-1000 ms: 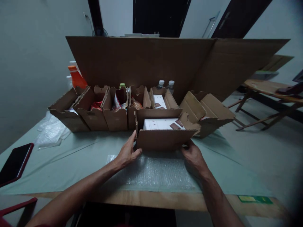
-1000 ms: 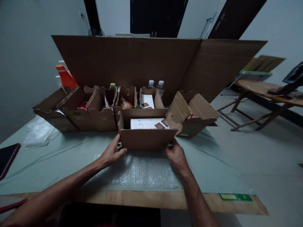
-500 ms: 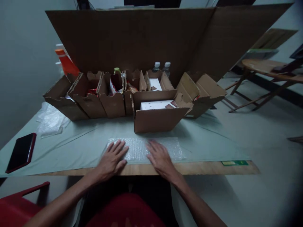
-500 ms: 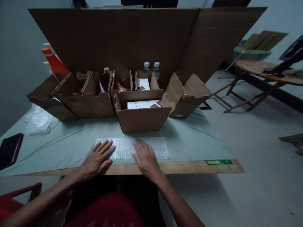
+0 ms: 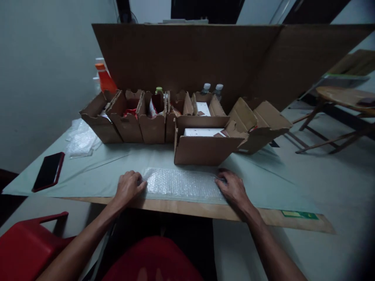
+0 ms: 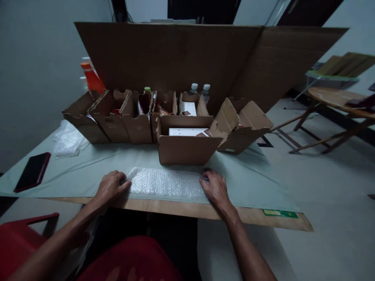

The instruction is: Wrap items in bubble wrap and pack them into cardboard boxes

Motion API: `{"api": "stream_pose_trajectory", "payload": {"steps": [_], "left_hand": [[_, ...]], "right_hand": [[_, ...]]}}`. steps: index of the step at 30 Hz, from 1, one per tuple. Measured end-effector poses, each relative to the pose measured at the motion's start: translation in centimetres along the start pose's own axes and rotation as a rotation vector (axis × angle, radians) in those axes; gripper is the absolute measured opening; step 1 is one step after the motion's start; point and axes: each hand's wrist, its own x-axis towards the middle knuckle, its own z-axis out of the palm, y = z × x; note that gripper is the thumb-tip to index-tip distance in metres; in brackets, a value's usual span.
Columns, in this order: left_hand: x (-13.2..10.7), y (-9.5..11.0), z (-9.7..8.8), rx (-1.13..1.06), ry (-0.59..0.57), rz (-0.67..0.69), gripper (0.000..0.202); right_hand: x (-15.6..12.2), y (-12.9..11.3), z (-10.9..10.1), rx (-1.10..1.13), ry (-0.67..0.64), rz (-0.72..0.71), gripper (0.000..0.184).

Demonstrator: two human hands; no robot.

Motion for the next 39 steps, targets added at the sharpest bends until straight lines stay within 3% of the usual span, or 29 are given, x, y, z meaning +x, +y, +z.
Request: {"api": "stream_pose_trajectory", "payload": {"steps": [4, 7, 9, 13, 16, 18, 21, 23, 25, 27, 30, 32, 34, 36, 39], "left_hand": [[0.3, -0.1, -0.6, -0.08, 0.016, -0.037, 0.011], [1.7, -1.0, -2.6, -0.117, 0.063, -0.067, 0.014], [3.7, -0.8, -4.2, -0.128, 0.104, -0.048, 0.022], [9.2, 2.3, -5.6, -0.156, 0.152, 0.073, 0.041], [11.1, 4.8, -4.9, -0.199, 0.161, 0.194, 0.058], [10.0, 4.6, -4.2, -0.229, 0.147, 0.265, 0.062], [4.5, 1.6, -3.6, -0.364, 0.012, 0.417, 0.047], [-0.3, -0.8, -3.5, -0.694, -0.241, 0.621, 0.05], [-4.4, -1.9, -3.4, -0.887, -0.412, 0.645, 0.072], [-6.6, -1.1, -2.7, -0.912, -0.368, 0.554, 0.089], [-5.6, 1.7, -0.9, -0.858, -0.125, 0.291, 0.064], [-3.3, 3.2, 0.4, -0.765, -0.025, 0.129, 0.055], [-1.1, 3.7, 1.4, -0.622, -0.014, 0.045, 0.06], [0.2, 3.6, 2.1, -0.492, -0.024, 0.033, 0.067], [0.7, 3.1, 2.8, -0.396, -0.006, 0.076, 0.069]], "right_hand": [[-2.5, -1.3, -1.8, 0.08, -0.05, 0.027, 0.025], [-6.1, -3.5, -2.6, 0.257, -0.175, 0.049, 0.029], [-8.4, -5.9, -2.3, 0.376, -0.251, 0.009, 0.042], [-11.2, -11.3, -0.3, 0.603, -0.422, -0.119, 0.058], [-11.7, -13.8, 1.0, 0.692, -0.565, -0.098, 0.049], [-11.7, -14.5, 1.4, 0.732, -0.626, -0.034, 0.038], [-11.3, -14.5, 1.3, 0.889, -0.684, 0.071, 0.031], [-10.7, -14.5, 1.1, 1.105, -0.69, 0.161, 0.033], [-9.6, -14.8, 1.1, 1.339, -0.672, 0.254, 0.037], [-8.3, -15.4, 1.4, 1.504, -0.637, 0.322, 0.039], [-6.3, -16.2, 2.4, 1.627, -0.584, 0.4, 0.049], [-5.6, -16.2, 2.9, 1.613, -0.492, 0.442, 0.059], [-5.5, -15.6, 3.2, 1.452, -0.338, 0.407, 0.065], [-5.7, -14.7, 3.2, 1.165, -0.198, 0.241, 0.056], [-5.8, -13.8, 3.4, 0.685, -0.098, -0.181, 0.039]]}}
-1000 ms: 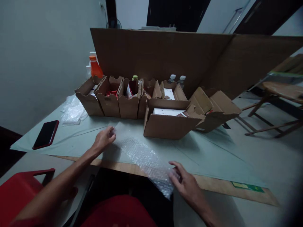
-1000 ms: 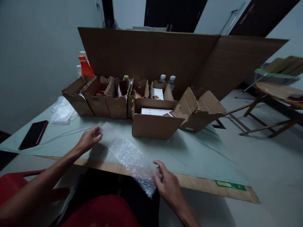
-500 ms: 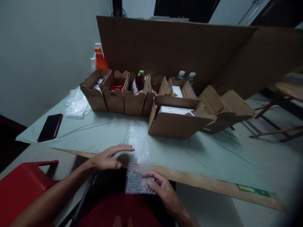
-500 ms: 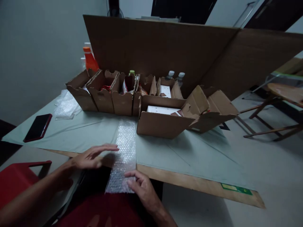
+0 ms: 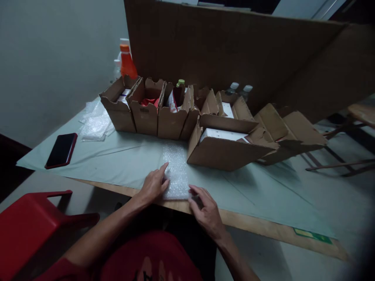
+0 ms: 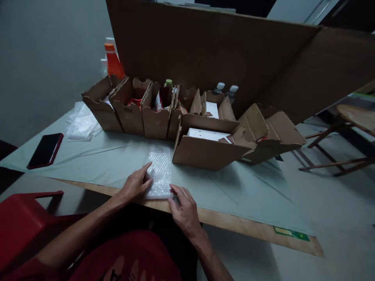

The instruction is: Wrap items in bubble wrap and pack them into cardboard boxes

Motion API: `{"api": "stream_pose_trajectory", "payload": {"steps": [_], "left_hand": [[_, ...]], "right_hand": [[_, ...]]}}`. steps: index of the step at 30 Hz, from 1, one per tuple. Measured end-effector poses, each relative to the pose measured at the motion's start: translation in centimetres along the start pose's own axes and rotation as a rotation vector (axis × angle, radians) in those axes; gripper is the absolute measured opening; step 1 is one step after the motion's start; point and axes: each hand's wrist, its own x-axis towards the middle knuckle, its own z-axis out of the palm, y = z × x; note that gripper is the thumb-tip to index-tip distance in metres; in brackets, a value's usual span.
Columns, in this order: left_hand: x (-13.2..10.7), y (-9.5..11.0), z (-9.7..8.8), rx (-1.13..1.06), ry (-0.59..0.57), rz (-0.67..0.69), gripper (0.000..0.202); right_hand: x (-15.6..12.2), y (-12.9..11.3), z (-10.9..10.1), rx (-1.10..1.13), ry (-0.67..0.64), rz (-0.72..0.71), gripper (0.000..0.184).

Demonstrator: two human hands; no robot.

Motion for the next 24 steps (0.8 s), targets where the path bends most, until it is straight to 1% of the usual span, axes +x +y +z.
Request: {"api": "stream_pose_trajectory", "payload": {"steps": [2, 3, 5, 7, 8, 9, 11, 12, 14, 15, 17, 19, 20, 22, 24], "left_hand": [[0.0, -0.2, 0.2, 0.034, 0.023, 0.028, 0.068], [-0.1, -0.2, 0.2, 0.044, 0.043, 0.042, 0.067], [-0.6, -0.2, 0.0, 0.039, 0.115, 0.079, 0.064], [-1.7, -0.2, -0.7, -0.011, 0.2, 0.159, 0.06], [-2.5, -0.2, -1.0, -0.044, 0.218, 0.223, 0.059], [-3.4, -0.3, -1.3, -0.074, 0.213, 0.291, 0.059], [-5.0, -0.4, -1.7, -0.114, 0.157, 0.394, 0.057], [-5.5, -0.4, -1.6, -0.121, 0.132, 0.405, 0.054], [-5.7, -0.6, -1.1, -0.102, 0.131, 0.344, 0.046], [-5.4, -0.7, -0.8, -0.076, 0.145, 0.296, 0.044], [-4.5, -0.8, 0.0, -0.007, 0.173, 0.224, 0.043], [-3.6, -0.8, 0.4, 0.066, 0.19, 0.199, 0.041], [-3.3, -0.8, 0.5, 0.094, 0.204, 0.197, 0.04], [-3.2, -0.7, 0.3, 0.12, 0.263, 0.208, 0.037], [-3.6, -0.7, 0.0, 0.098, 0.317, 0.26, 0.035]], "right_hand": [[0.2, 0.5, 0.2, -0.261, -0.076, -0.214, 0.041], [0.4, 0.7, 0.5, -0.356, -0.098, -0.283, 0.041], [0.7, 0.9, 1.0, -0.471, -0.102, -0.369, 0.034], [1.0, 0.9, 1.3, -0.492, -0.08, -0.422, 0.028], [1.0, 0.7, 1.4, -0.476, -0.071, -0.435, 0.026], [1.0, 0.6, 1.5, -0.446, -0.069, -0.433, 0.025], [1.1, 0.2, 1.7, -0.37, -0.081, -0.38, 0.024], [1.2, 0.0, 1.7, -0.332, -0.087, -0.338, 0.023], [1.6, -0.3, 1.8, -0.28, -0.071, -0.259, 0.022], [1.8, -0.3, 1.8, -0.281, -0.037, -0.236, 0.022], [2.1, -0.2, 1.7, -0.337, 0.061, -0.243, 0.025], [2.2, -0.1, 1.5, -0.419, 0.116, -0.304, 0.028], [2.2, 0.0, 1.5, -0.45, 0.1, -0.34, 0.029], [2.2, 0.2, 1.5, -0.484, 0.015, -0.403, 0.028], [2.3, 0.5, 1.8, -0.491, -0.057, -0.437, 0.027]]}}
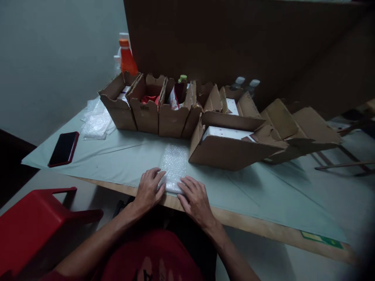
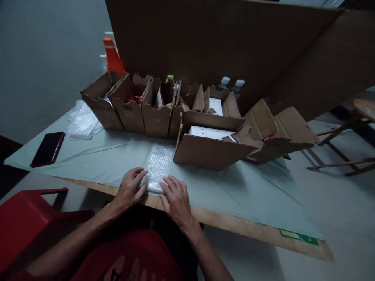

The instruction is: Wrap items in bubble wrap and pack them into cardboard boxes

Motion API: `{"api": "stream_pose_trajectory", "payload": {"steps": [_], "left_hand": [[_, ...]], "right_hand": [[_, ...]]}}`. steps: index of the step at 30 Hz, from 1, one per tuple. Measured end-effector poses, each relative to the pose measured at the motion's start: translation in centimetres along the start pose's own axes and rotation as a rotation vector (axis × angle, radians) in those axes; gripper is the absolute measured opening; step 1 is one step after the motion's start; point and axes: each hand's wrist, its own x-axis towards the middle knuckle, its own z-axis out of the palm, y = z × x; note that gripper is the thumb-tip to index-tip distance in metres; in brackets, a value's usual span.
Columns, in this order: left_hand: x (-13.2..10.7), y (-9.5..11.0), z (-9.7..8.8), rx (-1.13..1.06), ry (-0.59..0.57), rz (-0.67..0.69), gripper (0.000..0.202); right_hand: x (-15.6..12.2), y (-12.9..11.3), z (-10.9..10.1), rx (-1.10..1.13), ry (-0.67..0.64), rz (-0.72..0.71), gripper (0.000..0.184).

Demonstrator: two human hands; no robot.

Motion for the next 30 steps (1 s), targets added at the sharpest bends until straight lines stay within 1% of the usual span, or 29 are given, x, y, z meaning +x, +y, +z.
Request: {"api": "stream_pose_trajectory", "payload": {"steps": [2, 4, 5, 6, 8, 10, 12, 13, 15, 17, 18, 20, 22, 24, 27, 30], "left_hand": [[-0.5, 0.1, -0.6, -0.063, 0.001, 0.091, 0.036], [-0.9, 0.1, -1.2, -0.13, -0.048, 0.165, 0.036], [-1.1, 0.0, -1.3, -0.16, -0.07, 0.173, 0.035], [-1.1, -0.1, -1.4, -0.187, -0.086, 0.156, 0.034], [-0.7, -0.6, -1.3, -0.219, -0.111, 0.07, 0.034], [0.1, -1.1, -0.9, -0.2, -0.128, -0.013, 0.035], [1.2, -1.6, -0.3, -0.133, -0.12, -0.053, 0.037], [1.7, -1.7, 0.0, -0.101, -0.101, -0.059, 0.036], [2.4, -1.8, 0.4, -0.071, -0.047, -0.043, 0.035], [2.3, -1.7, 0.3, -0.107, -0.025, 0.02, 0.037], [2.1, -1.6, 0.1, -0.139, -0.037, 0.059, 0.038], [1.2, -1.4, -0.7, -0.216, -0.1, 0.109, 0.039], [0.5, -1.3, -1.4, -0.281, -0.167, 0.089, 0.041], [0.4, -1.2, -1.7, -0.307, -0.216, 0.036, 0.043], [1.8, -1.1, -1.0, -0.231, -0.241, -0.025, 0.048], [4.0, -1.1, 0.1, -0.14, -0.195, -0.09, 0.045]], "right_hand": [[0.2, 0.1, 0.2, 0.032, -0.011, 0.002, 0.026], [0.4, 0.1, 0.2, 0.098, -0.019, 0.042, 0.025], [0.5, 0.0, 0.0, 0.135, -0.034, 0.07, 0.024], [0.5, 0.0, -0.2, 0.169, -0.052, 0.098, 0.023], [0.5, -0.2, -0.6, 0.196, -0.058, 0.155, 0.023], [0.5, -0.3, -0.8, 0.153, 0.003, 0.184, 0.027], [0.8, -0.4, -0.6, 0.071, 0.056, 0.16, 0.033], [1.0, -0.4, -0.4, 0.032, 0.051, 0.132, 0.034], [1.5, -0.4, 0.0, -0.017, -0.009, 0.076, 0.034], [1.9, -0.4, 0.3, -0.026, -0.049, 0.06, 0.031], [2.0, -0.4, 0.3, -0.014, -0.047, 0.071, 0.029], [1.9, -0.4, 0.1, 0.038, -0.034, 0.111, 0.025], [1.5, -0.6, -0.5, 0.107, -0.043, 0.148, 0.024], [0.9, -0.9, -1.0, 0.137, -0.06, 0.165, 0.024], [0.4, -1.4, -1.3, 0.026, -0.03, 0.162, 0.029], [0.6, -1.4, -0.9, -0.124, -0.032, 0.115, 0.037]]}}
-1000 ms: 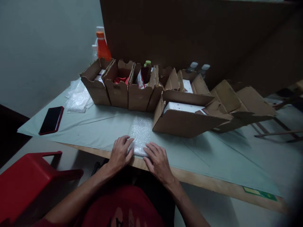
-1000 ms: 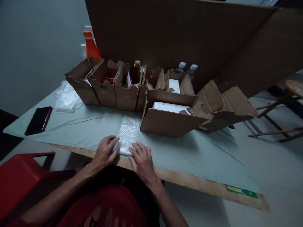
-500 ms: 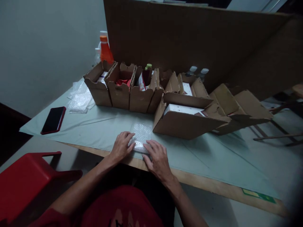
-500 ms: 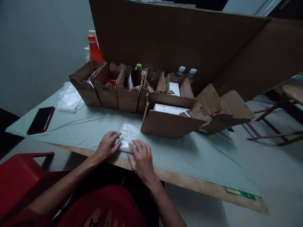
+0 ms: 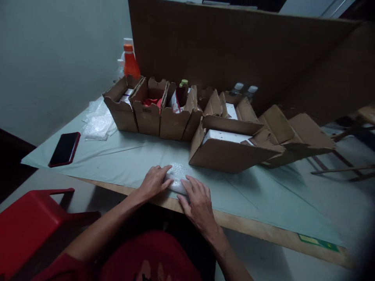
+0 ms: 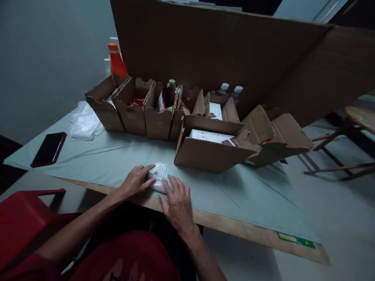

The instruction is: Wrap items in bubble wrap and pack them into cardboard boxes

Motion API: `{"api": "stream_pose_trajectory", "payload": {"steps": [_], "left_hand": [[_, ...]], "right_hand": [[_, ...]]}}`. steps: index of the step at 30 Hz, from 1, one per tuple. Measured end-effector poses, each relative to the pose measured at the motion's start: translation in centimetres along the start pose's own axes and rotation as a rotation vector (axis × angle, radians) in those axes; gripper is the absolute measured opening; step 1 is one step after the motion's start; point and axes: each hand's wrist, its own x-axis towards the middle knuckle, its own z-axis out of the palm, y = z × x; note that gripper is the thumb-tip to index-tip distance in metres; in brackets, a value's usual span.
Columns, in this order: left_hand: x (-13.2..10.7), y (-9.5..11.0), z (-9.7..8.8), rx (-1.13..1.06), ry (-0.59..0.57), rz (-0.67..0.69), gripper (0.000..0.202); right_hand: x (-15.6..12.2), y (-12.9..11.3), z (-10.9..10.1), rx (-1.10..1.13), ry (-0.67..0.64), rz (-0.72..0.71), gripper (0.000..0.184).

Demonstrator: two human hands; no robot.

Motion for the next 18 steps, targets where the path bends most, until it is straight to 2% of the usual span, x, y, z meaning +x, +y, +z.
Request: {"api": "stream_pose_trajectory", "payload": {"steps": [3, 5, 7, 9, 11, 14, 16, 18], "left_hand": [[0.9, 0.3, 0.2, -0.006, 0.087, -0.037, 0.037], [0.2, 0.6, 0.0, -0.174, 0.164, -0.116, 0.035], [-1.2, 1.2, -0.1, -0.527, 0.193, -0.288, 0.04], [-2.6, 2.0, 0.0, -0.923, 0.134, -0.47, 0.05], [-3.3, 2.9, 0.4, -1.203, 0.07, -0.563, 0.058], [-3.1, 4.0, 1.1, -1.399, 0.067, -0.602, 0.058], [-2.7, 4.5, 1.5, -1.437, 0.083, -0.606, 0.052], [-2.5, 4.8, 1.8, -1.434, 0.077, -0.577, 0.047]], "right_hand": [[0.8, 0.7, 0.9, -0.001, -0.018, -0.005, 0.029], [1.4, 1.4, 1.3, 0.091, 0.022, 0.059, 0.025], [1.7, 1.8, 1.5, 0.216, 0.08, 0.145, 0.024], [1.6, 1.7, 1.4, 0.328, 0.11, 0.209, 0.025], [1.2, 1.2, 1.1, 0.424, 0.094, 0.235, 0.025], [0.4, 0.6, 0.5, 0.538, 0.039, 0.251, 0.023], [-0.1, 0.7, 0.2, 0.583, 0.067, 0.287, 0.023], [-0.6, 1.3, -0.2, 0.668, 0.113, 0.364, 0.036]]}}
